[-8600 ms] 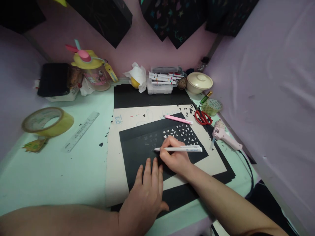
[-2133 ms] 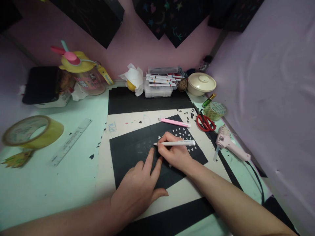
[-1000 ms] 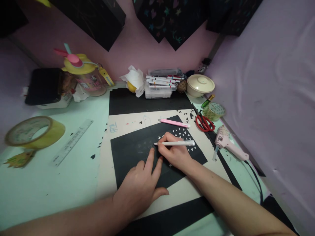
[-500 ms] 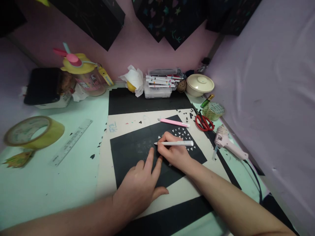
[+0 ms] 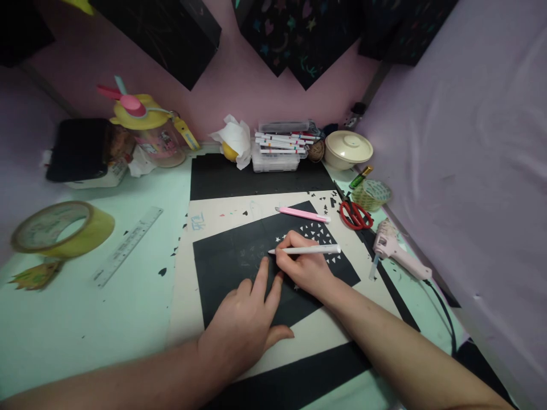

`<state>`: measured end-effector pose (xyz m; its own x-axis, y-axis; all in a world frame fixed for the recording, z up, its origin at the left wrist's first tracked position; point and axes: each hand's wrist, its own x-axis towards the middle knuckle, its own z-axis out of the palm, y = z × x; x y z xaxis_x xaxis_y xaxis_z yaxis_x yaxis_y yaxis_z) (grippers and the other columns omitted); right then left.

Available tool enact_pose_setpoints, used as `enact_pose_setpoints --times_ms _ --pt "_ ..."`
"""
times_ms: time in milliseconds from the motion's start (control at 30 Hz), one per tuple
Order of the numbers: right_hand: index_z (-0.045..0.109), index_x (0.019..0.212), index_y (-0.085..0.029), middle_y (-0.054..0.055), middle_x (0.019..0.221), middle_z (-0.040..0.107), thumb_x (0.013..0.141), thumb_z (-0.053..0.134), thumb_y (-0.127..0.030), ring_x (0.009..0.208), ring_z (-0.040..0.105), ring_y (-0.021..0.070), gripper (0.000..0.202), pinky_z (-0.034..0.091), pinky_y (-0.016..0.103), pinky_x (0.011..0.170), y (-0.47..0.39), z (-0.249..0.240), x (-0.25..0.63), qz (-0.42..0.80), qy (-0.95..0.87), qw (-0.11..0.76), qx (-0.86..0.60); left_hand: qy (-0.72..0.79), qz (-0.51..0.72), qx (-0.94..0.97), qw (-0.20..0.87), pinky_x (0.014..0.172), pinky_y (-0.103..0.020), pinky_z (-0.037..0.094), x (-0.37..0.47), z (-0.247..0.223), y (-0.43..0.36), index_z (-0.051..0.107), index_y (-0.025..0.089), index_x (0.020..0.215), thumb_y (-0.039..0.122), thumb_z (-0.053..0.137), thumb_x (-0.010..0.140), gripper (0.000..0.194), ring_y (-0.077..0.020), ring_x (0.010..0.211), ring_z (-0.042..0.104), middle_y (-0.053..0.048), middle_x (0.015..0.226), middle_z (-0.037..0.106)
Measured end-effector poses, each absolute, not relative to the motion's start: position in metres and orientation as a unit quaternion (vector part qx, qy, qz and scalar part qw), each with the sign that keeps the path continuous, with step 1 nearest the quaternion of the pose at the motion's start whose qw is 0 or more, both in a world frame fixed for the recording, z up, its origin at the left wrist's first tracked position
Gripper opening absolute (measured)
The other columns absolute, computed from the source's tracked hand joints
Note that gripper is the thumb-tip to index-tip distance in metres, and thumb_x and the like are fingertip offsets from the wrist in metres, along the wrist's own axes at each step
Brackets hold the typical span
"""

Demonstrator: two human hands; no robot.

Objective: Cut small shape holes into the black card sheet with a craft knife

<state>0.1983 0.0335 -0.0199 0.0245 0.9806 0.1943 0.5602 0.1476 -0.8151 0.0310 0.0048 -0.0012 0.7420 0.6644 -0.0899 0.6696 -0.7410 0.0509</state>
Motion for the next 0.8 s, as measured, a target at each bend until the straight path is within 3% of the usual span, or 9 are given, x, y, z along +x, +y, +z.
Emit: enact_pose_setpoints --times_ms 800 --pt "0.051 0.070 -0.021 -0.001 0.065 0.055 0.083 0.054 -0.019 0.060 0.050 0.0133 0.014 0.040 0.026 0.056 0.0345 -0.0214 0.1980 0.241 -0.638 0.402 -0.610 0.360 -0.030 0.932 0.042 0.058 -0.035 0.052 0.0311 -0.0023 0.0045 0.048 0.015 0.134 0.071 0.054 0.072 0.084 -0.0264 0.077 0.062 -0.026 0.143 0.038"
